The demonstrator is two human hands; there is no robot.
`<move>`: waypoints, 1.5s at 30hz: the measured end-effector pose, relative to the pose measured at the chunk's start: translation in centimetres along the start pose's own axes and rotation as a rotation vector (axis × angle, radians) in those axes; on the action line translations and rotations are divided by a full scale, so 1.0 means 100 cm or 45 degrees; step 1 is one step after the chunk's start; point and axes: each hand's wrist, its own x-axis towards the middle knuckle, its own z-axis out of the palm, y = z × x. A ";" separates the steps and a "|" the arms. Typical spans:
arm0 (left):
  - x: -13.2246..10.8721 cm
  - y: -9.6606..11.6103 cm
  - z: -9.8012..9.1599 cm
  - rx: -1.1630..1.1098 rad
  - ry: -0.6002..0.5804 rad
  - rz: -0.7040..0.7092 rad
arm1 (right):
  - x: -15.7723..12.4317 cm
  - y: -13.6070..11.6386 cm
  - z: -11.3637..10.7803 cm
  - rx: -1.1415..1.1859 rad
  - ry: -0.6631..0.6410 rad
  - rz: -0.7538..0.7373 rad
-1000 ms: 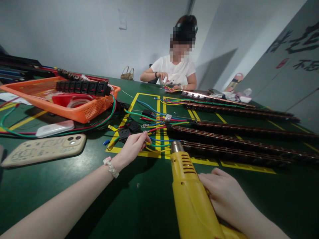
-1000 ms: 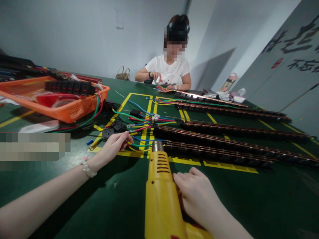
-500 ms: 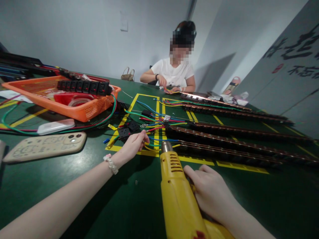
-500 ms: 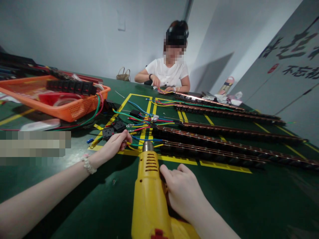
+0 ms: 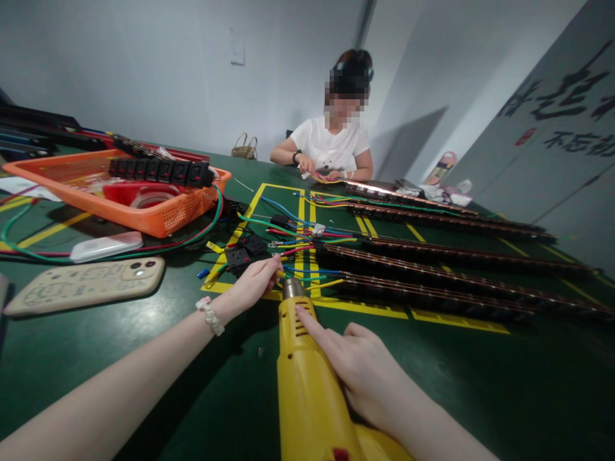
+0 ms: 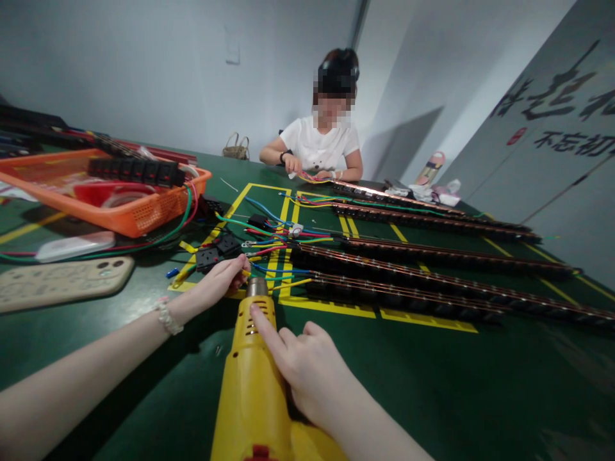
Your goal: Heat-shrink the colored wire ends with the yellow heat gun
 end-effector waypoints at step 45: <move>-0.002 0.003 -0.005 0.276 -0.112 0.113 | -0.032 0.019 -0.003 0.119 0.164 0.190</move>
